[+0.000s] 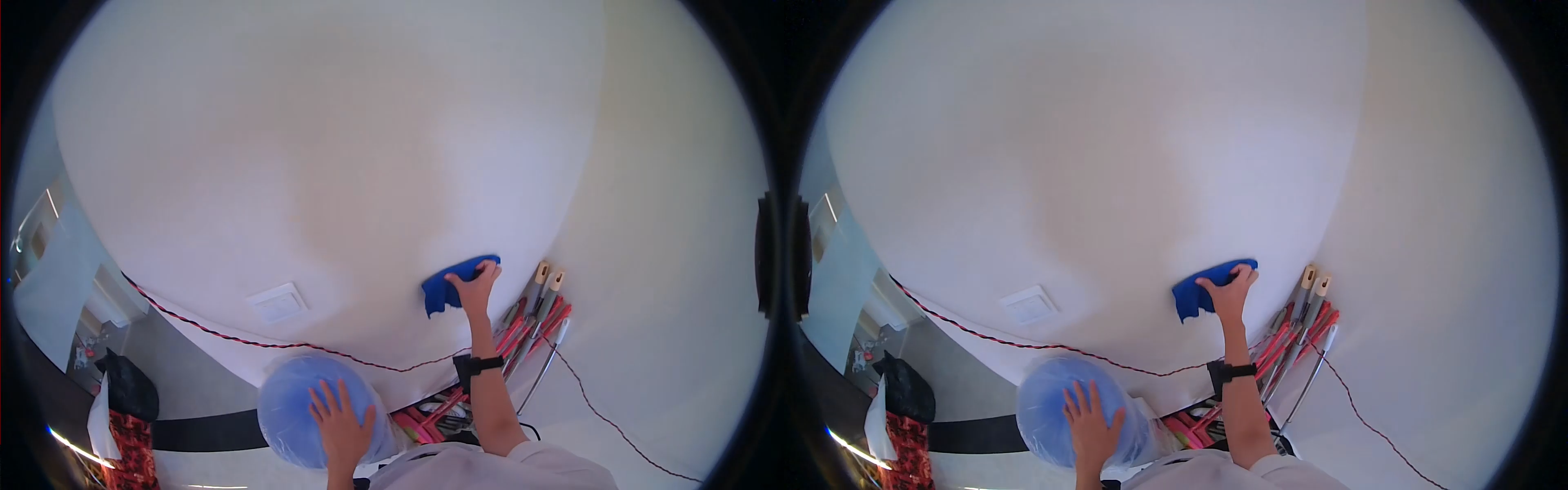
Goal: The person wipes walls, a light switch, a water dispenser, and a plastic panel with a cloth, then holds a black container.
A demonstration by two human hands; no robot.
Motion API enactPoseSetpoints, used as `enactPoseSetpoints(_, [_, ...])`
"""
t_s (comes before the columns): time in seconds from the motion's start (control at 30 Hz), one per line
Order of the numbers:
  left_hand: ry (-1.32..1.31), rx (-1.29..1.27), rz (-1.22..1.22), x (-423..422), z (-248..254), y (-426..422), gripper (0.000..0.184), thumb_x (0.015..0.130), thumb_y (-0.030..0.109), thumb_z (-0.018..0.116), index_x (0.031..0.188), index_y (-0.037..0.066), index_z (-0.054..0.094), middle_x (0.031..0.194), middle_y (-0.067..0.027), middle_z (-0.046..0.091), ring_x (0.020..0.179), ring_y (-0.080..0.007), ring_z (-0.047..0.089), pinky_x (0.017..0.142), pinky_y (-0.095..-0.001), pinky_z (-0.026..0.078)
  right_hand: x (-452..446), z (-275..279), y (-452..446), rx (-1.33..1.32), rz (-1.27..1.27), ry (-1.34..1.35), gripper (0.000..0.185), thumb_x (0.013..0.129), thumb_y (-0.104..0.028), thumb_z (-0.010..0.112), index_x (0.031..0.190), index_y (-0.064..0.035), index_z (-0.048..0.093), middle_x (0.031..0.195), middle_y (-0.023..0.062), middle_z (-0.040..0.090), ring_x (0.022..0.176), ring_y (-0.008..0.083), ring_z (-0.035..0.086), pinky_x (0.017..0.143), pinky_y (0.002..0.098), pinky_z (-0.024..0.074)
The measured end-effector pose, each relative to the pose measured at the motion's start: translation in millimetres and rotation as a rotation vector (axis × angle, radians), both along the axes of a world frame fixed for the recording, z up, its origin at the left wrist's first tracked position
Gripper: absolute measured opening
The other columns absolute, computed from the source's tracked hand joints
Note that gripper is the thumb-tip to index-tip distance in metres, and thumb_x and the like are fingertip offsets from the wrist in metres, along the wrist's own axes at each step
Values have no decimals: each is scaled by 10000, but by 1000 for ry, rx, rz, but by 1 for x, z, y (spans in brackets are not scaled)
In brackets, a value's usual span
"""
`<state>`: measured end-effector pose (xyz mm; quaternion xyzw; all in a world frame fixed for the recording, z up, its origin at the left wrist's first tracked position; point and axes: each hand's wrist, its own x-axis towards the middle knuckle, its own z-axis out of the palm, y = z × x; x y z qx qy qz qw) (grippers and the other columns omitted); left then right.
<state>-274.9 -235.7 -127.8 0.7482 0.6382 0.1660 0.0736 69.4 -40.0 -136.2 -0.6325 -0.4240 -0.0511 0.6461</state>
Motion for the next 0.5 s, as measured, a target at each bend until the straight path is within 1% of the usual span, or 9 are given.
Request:
enactPoseSetpoints(0.07, [4,-5,-1,1,3,-1,826,946,515,545,1536,-6,297,1565,-344,230,1447,-580,139,1141,-662,187,-1,24,3,30,18,8,773,587,-333,971,1052,-36,430,1041,131,368,941,289,402,832,389,416])
enactPoseSetpoints(0.13, [11,-6,0,1,4,0,826,945,511,546,1536,-9,295,1564,-344,230,1446,-582,138,1140,-662,188,-14,47,5,102,45,12,727,626,-334,956,1042,-36,441,1042,136,371,949,297,404,839,388,407])
enactPoseSetpoints(0.23, [8,-5,5,1,3,1,827,942,503,553,1539,-6,291,1565,-344,229,1444,-585,139,1140,-664,186,-43,70,8,146,24,17,696,656,-336,943,1038,-31,448,1037,137,374,945,301,403,844,394,399])
enactPoseSetpoints(0.33, [7,10,7,1,2,0,825,939,495,560,1539,-3,290,1565,-343,231,1443,-585,143,1141,-663,184,-83,89,2,153,46,28,703,653,-353,943,1034,-23,453,1030,137,373,937,302,399,844,405,393])
enactPoseSetpoints(0.4, [17,0,10,1,3,0,829,939,498,558,1542,0,284,1565,-341,231,1443,-584,144,1143,-660,182,-113,96,-4,154,79,-3,702,648,-366,943,1020,-23,457,1028,139,373,931,300,398,839,402,392])
enactPoseSetpoints(0.5, [22,-4,15,2,2,1,835,938,503,558,1545,2,278,1566,-340,232,1445,-582,143,1142,-658,184,-148,82,-11,138,160,-69,709,643,-381,943,1012,-22,455,1021,140,368,930,305,392,834,400,390])
